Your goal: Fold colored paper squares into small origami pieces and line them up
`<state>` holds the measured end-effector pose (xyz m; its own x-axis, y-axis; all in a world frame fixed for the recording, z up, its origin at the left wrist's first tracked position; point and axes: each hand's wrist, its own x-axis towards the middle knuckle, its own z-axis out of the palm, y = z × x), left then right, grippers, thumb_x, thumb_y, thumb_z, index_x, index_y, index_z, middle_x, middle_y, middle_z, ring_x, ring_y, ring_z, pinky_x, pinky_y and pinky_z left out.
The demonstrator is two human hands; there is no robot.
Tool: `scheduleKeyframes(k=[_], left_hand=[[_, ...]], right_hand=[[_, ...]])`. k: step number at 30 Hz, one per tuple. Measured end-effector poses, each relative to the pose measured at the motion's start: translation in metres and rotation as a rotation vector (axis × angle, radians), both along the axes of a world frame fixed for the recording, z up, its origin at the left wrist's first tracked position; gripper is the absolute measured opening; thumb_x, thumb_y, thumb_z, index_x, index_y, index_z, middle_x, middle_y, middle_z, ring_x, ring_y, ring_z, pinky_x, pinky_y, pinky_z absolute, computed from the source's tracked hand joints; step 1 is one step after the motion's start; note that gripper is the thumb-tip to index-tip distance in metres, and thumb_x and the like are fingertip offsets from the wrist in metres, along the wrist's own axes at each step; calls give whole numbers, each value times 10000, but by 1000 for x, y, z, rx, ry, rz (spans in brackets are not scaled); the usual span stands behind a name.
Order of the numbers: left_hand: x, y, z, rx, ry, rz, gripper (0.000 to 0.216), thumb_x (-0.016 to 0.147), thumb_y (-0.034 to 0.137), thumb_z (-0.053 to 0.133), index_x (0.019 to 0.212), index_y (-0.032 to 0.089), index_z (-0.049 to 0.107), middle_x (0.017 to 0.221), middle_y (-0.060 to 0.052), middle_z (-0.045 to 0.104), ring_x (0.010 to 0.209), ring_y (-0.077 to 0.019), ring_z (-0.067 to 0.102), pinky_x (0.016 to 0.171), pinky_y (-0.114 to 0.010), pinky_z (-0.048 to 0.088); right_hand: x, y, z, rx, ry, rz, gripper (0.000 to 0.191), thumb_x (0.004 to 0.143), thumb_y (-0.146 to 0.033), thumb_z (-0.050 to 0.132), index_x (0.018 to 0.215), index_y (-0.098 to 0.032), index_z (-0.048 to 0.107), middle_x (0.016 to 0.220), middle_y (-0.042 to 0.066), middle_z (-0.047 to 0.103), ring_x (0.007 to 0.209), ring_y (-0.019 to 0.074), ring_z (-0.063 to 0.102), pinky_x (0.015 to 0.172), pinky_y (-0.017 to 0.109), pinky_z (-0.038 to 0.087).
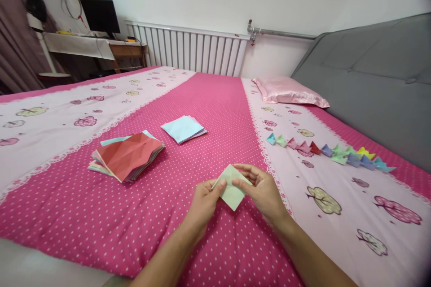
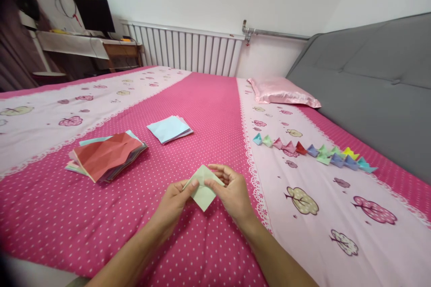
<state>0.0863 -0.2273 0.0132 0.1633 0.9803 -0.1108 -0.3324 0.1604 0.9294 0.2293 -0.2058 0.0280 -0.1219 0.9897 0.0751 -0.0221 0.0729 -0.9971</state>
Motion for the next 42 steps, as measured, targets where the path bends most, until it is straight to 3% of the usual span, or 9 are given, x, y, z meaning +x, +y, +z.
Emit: scheduleKeyframes(k=[8, 15, 22, 27, 32, 42], left_hand=[[-2, 4, 4, -93, -178, 55, 339, 738, 390, 624, 865, 81, 677, 769, -108, 685, 660, -156, 604, 658, -254, 443], [-7, 2, 10, -122, -194, 35, 329, 753, 366, 605, 908, 83, 671, 855, -126, 688, 732, -177, 619, 681, -263, 462], [-20, 3, 11, -185, -91, -40, 301, 711, 339, 653, 835, 68, 697, 746, -123, 688, 632, -146, 591, 627, -233, 436], [-23, 5, 9, -193, -41, -59, 325, 714, 345, 656, 848, 51, 694, 720, -130, 688, 607, -145, 591, 606, -229, 421], [-25, 8, 14, -319, -118, 9, 253, 744, 265, 623, 891, 65, 673, 840, -140, 691, 667, -167, 616, 661, -265, 467], [-22, 6, 13, -304, -63, -8, 261, 731, 280, 628, 861, 61, 682, 809, -126, 686, 645, -150, 590, 630, -244, 439]], right_hand=[[5, 3, 4, -19, 64, -32, 360, 674, -324, 702, 978, -165, 592, 758, 42, 684, 716, 183, 662, 679, 312, 535], [8, 4, 6, 5, 21, -51, 231, 675, -307, 695, 855, -165, 659, 817, 60, 692, 752, 182, 654, 642, 282, 536], [9, 0, 9, 68, -144, 78, 172, 733, -296, 631, 835, -172, 694, 819, 67, 704, 763, 188, 653, 707, 321, 530], [8, -3, 12, 130, -148, 179, 183, 779, -258, 577, 923, -220, 684, 993, 59, 674, 948, 198, 617, 846, 367, 492], [12, -3, 17, 142, -138, 336, 332, 707, -221, 661, 1034, -271, 647, 1288, 45, 499, 1146, 229, 502, 962, 418, 421], [13, -3, 14, 246, -353, 275, 247, 746, -175, 591, 952, -278, 680, 1268, 53, 494, 1161, 228, 476, 940, 418, 415]])
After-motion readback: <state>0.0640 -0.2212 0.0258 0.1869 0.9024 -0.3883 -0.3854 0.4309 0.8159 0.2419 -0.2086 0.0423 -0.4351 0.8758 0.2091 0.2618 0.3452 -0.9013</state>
